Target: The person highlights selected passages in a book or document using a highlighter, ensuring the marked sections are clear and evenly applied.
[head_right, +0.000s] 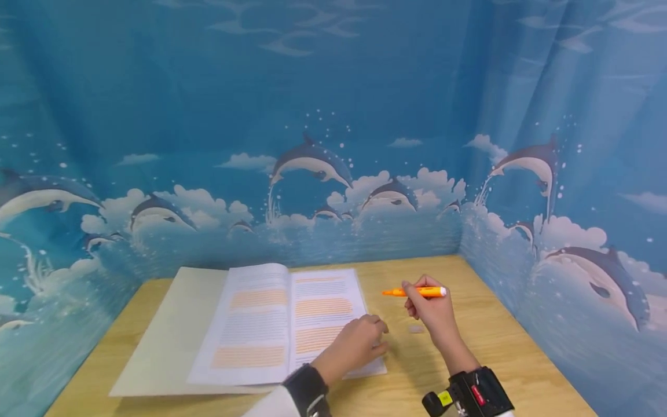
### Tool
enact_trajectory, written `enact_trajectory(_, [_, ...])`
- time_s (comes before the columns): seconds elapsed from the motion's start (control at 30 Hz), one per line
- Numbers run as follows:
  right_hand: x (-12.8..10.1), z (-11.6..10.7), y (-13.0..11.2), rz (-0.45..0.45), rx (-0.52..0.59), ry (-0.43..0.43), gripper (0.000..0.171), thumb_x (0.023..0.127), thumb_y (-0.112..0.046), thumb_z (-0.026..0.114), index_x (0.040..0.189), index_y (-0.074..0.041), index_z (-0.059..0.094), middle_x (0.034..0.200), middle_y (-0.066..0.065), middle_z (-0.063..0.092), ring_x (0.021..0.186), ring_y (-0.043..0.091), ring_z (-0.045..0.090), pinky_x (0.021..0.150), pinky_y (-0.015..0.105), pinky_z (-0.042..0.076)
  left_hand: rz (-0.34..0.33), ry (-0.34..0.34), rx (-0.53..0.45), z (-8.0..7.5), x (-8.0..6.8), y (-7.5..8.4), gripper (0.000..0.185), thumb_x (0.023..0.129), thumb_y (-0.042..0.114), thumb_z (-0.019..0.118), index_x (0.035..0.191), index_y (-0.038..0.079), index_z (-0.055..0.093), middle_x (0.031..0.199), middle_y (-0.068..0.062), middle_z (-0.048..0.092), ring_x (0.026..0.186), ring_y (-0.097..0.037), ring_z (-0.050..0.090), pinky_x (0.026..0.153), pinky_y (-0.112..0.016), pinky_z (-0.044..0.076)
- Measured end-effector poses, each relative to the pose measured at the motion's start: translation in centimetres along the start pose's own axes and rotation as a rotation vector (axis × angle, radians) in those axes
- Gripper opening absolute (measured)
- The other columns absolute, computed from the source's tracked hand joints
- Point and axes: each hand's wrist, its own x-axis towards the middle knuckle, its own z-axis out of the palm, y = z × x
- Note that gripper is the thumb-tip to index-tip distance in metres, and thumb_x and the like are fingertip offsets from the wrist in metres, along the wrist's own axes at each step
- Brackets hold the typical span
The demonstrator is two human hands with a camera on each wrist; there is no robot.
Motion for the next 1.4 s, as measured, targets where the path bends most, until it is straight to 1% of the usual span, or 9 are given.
enact_trajectory(0.2, [0.0, -0.8, 0.1, 0.013, 0.033, 0.05, 0.031, 0.098, -0.018, 0.07, 0.077, 0.0, 0.055, 0.058, 0.002, 0.061, 0.046, 0.012, 0.052, 0.044, 0.024, 0.046, 0.119, 0.039, -0.036, 1.4, 3.6, 1.4, 0.023, 0.093, 0.031, 0.074, 0.114, 0.019, 0.074, 0.109, 0.01, 0.072, 0.1, -0.005, 0.066, 0.082, -0.014, 0.052])
enact_trajectory(0.33, [-0.1, -1.1, 0.2, 0.019, 0.058, 0.062, 0.031, 0.097, -0.017, 0.071, 0.076, -0.001, 0.054, 0.058, 0.002, 0.061, 0.046, 0.012, 0.052, 0.044, 0.023, 0.045, 0.15, 0.079, -0.015, 2.1, 4.9, 2.4, 0.012, 0.095, 0.026, 0.072, 0.104, 0.019, 0.074, 0.1, 0.011, 0.071, 0.099, -0.005, 0.066, 0.086, -0.014, 0.051])
enact_trajectory(0.4, [-0.2, -1.3, 0.3, 0.022, 0.065, 0.065, 0.032, 0.097, -0.017, 0.071, 0.076, -0.001, 0.054, 0.058, 0.003, 0.061, 0.046, 0.012, 0.051, 0.044, 0.023, 0.045, 0.122, 0.095, -0.005, 2.6, 5.4, 2.8, 0.008, 0.097, 0.026, 0.07, 0.093, 0.018, 0.071, 0.087, 0.01, 0.067, 0.088, -0.005, 0.064, 0.078, -0.015, 0.051])
enact_trajectory(0.5, [-0.3, -1.5, 0.5, 0.033, 0.076, 0.073, 0.032, 0.097, -0.018, 0.072, 0.076, -0.002, 0.054, 0.058, 0.003, 0.061, 0.046, 0.012, 0.051, 0.044, 0.023, 0.044, 0.031, 0.093, 0.016, 3.1, 5.9, 3.3, 0.021, 0.099, 0.03, 0.066, 0.082, 0.019, 0.066, 0.074, 0.008, 0.06, 0.074, -0.007, 0.058, 0.068, -0.018, 0.049])
enact_trajectory(0.63, [-0.5, -1.9, 0.9, 0.047, 0.087, 0.09, 0.032, 0.096, -0.018, 0.073, 0.074, -0.002, 0.054, 0.057, 0.002, 0.061, 0.046, 0.012, 0.05, 0.043, 0.022, 0.043, -0.081, 0.035, 0.077, 3.6, 6.8, 3.9, 0.023, 0.099, 0.039, 0.065, 0.084, 0.022, 0.07, 0.078, 0.009, 0.061, 0.076, -0.007, 0.058, 0.071, -0.019, 0.05])
enact_trajectory(0.8, [-0.6, -2.5, 1.4, 0.061, 0.097, 0.106, 0.032, 0.096, -0.016, 0.073, 0.074, -0.002, 0.055, 0.057, 0.003, 0.06, 0.046, 0.012, 0.05, 0.043, 0.022, 0.042, -0.158, -0.061, 0.09, 3.9, 7.6, 4.5, 0.02, 0.098, 0.043, 0.065, 0.089, 0.027, 0.073, 0.087, 0.011, 0.063, 0.084, -0.006, 0.058, 0.077, -0.019, 0.05])
enact_trajectory(1.0, [-0.8, -3.0, 1.9, 0.081, 0.077, 0.124, 0.033, 0.096, -0.017, 0.072, 0.073, -0.003, 0.054, 0.056, 0.002, 0.06, 0.045, 0.012, 0.049, 0.043, 0.023, 0.042, -0.198, -0.099, 0.084, 4.0, 8.0, 5.0, 0.013, 0.094, 0.04, 0.069, 0.089, 0.03, 0.075, 0.088, 0.013, 0.065, 0.085, -0.005, 0.059, 0.079, -0.019, 0.051])
enact_trajectory(1.23, [-1.1, -3.2, 2.1, 0.093, 0.066, 0.128, 0.034, 0.097, -0.02, 0.072, 0.074, -0.002, 0.054, 0.057, 0.001, 0.06, 0.046, 0.012, 0.05, 0.043, 0.023, 0.043, -0.2, -0.057, 0.054, 4.0, 7.9, 4.7, 0.02, 0.092, 0.04, 0.07, 0.079, 0.026, 0.075, 0.081, 0.012, 0.069, 0.078, -0.007, 0.063, 0.073, -0.021, 0.052])
enact_trajectory(1.4, [-1.4, -3.1, 1.9, 0.102, 0.047, 0.126, 0.035, 0.097, -0.023, 0.072, 0.075, -0.004, 0.053, 0.058, 0.001, 0.059, 0.047, 0.011, 0.05, 0.044, 0.023, 0.045, -0.154, -0.019, -0.002, 3.0, 6.5, 3.6, 0.024, 0.092, 0.036, 0.073, 0.074, 0.021, 0.07, 0.072, 0.008, 0.067, 0.067, -0.009, 0.062, 0.062, -0.021, 0.051])
